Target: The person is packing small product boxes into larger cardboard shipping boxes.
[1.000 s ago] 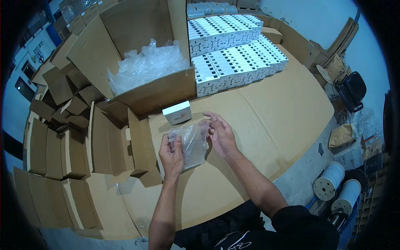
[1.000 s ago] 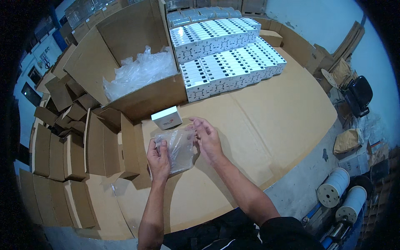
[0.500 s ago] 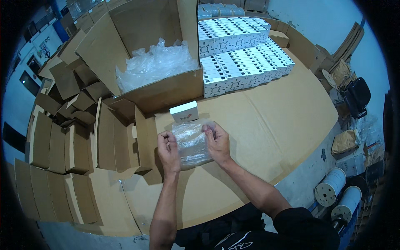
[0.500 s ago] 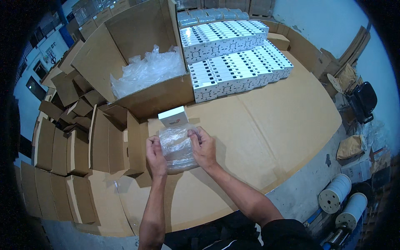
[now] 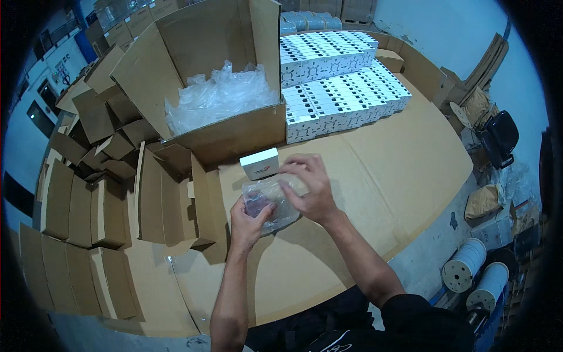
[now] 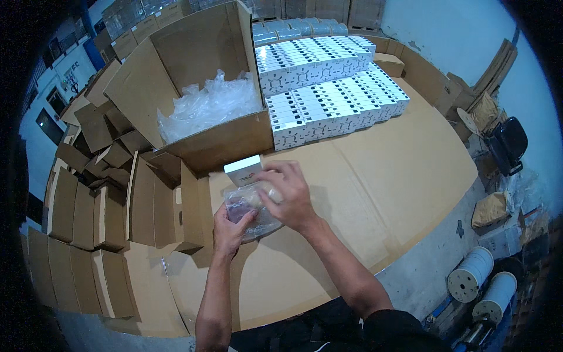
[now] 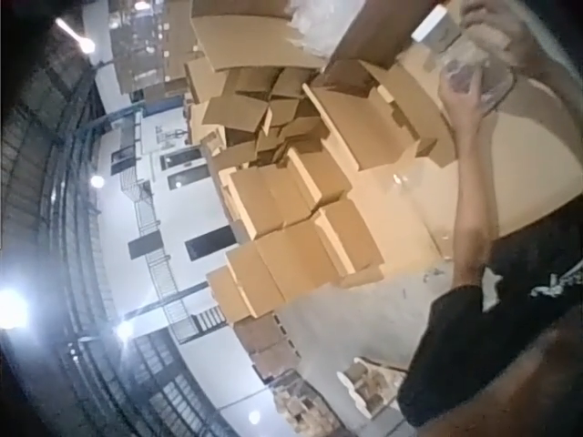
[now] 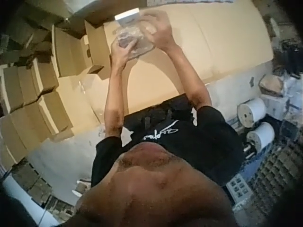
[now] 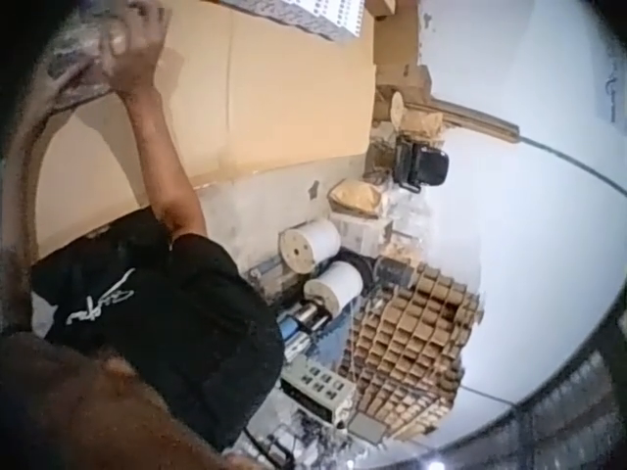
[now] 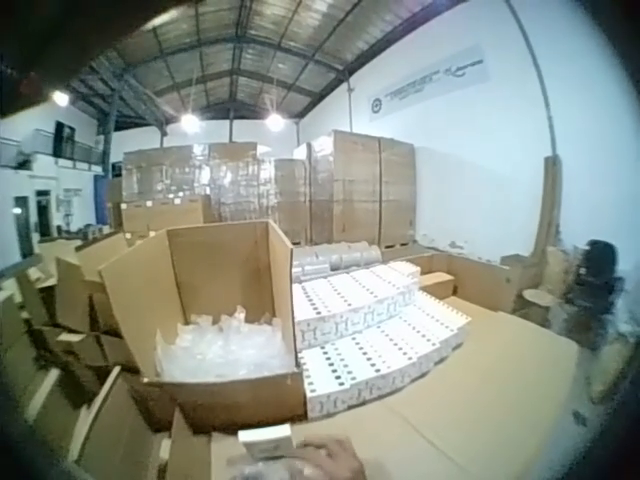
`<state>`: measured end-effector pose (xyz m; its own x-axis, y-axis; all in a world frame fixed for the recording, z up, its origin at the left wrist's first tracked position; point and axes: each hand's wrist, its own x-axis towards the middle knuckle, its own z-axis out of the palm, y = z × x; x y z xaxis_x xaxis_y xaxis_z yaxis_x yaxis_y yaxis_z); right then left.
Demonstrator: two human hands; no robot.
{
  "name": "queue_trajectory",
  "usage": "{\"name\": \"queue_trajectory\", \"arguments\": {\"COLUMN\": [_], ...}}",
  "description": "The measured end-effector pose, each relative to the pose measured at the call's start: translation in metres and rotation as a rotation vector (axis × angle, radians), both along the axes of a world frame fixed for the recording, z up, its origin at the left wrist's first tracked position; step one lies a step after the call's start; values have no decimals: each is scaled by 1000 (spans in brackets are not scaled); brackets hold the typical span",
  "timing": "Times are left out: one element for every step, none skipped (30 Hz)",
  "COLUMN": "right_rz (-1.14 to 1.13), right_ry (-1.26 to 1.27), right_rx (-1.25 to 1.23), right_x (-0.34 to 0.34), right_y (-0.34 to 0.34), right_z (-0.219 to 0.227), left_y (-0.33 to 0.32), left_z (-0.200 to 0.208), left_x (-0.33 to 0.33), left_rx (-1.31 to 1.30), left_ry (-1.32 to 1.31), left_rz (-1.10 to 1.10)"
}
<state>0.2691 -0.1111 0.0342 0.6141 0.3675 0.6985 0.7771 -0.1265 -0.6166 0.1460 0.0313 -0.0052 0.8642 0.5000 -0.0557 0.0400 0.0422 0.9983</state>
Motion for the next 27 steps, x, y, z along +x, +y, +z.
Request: {"name": "queue_trajectory", "arguments": {"right_rz": [38,77,77,72,66,73,71,68,71,82,92,92,105,117,117,131,145,141,153,164,163,183,204,207,243,280,280], "right_ry": [-131,-261,-262,-297,-332,-335,-330,-324,-323,-310,-297,-295,-284,-272,-269,-262,-255,-253,-265,-278,-277,-279,-282,-282,-320,-358,-359], "right_rx": [-100,-200,-199,-237,-274,-269,-273,-276,-278,-287,-296,-296,-299,-302,-303,-304,-305,-307,-301,-294,-294,-308,-322,-320,-338,-357,-356], "right_x": [-2,-3,-2,0,2,4,5,6,7,7,8,8,8,7,6,6,6,6,5,5,5,4,3,2,3,4,5], "right_y": [4,7,7,9,10,11,11,11,11,12,12,13,13,14,15,14,14,14,14,14,13,12,12,13,13,13,13], "right_z": [7,11,7,2,-2,-5,-7,-9,-10,-11,-11,-11,-11,-11,-10,-9,-8,-9,-9,-9,-7,-5,-3,-1,1,3,5], "left_y": [0,0,0,0,0,1,2,2,3,3,3,4,6,7,7,7,6,6,6,7,8,11,13,14,15,15,15], "left_z": [1,2,0,-2,-3,-3,-3,-4,-4,-4,-4,-5,-7,-9,-9,-7,-6,-6,-6,-5,-8,-12,-15,-17,-18,-18,-17], "left_x": [1,2,3,3,3,3,3,4,5,4,4,5,5,5,4,5,6,6,6,6,7,7,7,6,7,7,7], "left_rx": [-5,-10,-9,-15,-20,-16,21,59,57,48,39,39,37,34,33,33,34,32,60,87,87,50,13,15,4,-7,-6], "left_ry": [5,10,9,-9,-27,-28,-33,-37,-36,-20,-5,-3,-3,-3,-1,-3,-5,-4,3,10,10,22,34,34,31,29,28], "left_rz": [5,11,12,15,19,27,18,9,12,10,8,8,12,16,15,19,24,20,39,59,57,56,56,58,74,89,89]}}
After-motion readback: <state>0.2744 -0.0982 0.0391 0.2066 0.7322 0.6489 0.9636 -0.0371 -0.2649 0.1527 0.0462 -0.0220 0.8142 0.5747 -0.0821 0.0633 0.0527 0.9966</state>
